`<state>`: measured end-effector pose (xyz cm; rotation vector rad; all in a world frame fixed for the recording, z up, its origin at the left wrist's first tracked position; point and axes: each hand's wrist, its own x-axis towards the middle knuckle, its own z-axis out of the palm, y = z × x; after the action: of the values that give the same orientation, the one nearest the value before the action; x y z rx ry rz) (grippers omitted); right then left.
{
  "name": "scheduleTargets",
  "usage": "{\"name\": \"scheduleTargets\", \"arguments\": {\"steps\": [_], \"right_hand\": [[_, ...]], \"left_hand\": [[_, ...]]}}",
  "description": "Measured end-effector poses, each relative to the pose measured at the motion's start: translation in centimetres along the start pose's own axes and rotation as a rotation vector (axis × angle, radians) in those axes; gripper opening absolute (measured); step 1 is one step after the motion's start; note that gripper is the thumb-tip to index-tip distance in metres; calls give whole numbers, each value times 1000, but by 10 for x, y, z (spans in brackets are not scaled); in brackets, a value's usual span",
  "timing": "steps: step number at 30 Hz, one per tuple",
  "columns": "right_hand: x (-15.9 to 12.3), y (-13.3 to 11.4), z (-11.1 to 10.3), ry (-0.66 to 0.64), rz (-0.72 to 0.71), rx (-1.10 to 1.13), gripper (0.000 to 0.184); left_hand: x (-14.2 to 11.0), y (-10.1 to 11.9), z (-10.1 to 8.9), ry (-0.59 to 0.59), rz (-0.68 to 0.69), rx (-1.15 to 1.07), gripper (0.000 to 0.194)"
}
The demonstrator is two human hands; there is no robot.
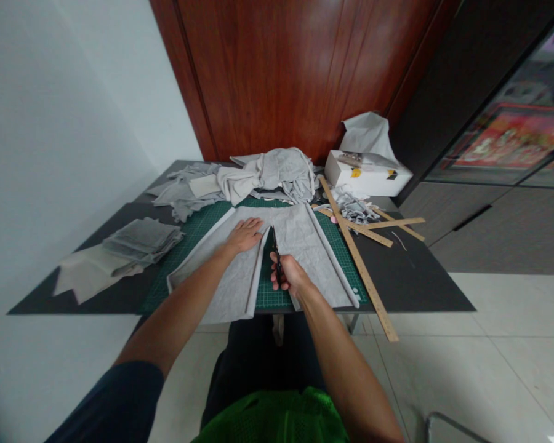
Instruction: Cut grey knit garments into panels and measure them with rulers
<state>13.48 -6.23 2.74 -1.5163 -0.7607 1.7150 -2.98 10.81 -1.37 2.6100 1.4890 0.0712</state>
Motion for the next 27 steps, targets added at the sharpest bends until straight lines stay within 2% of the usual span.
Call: {"name": "scheduleTargets", "arguments": {"steps": [13, 27], "right_hand": [[35, -20, 12, 59, -19, -59, 30], [36, -30, 11, 82, -16, -124, 26]], "left_hand": [[-8, 6, -8, 7, -5, 4, 64], [-5, 5, -3, 28, -19, -14, 64]]}}
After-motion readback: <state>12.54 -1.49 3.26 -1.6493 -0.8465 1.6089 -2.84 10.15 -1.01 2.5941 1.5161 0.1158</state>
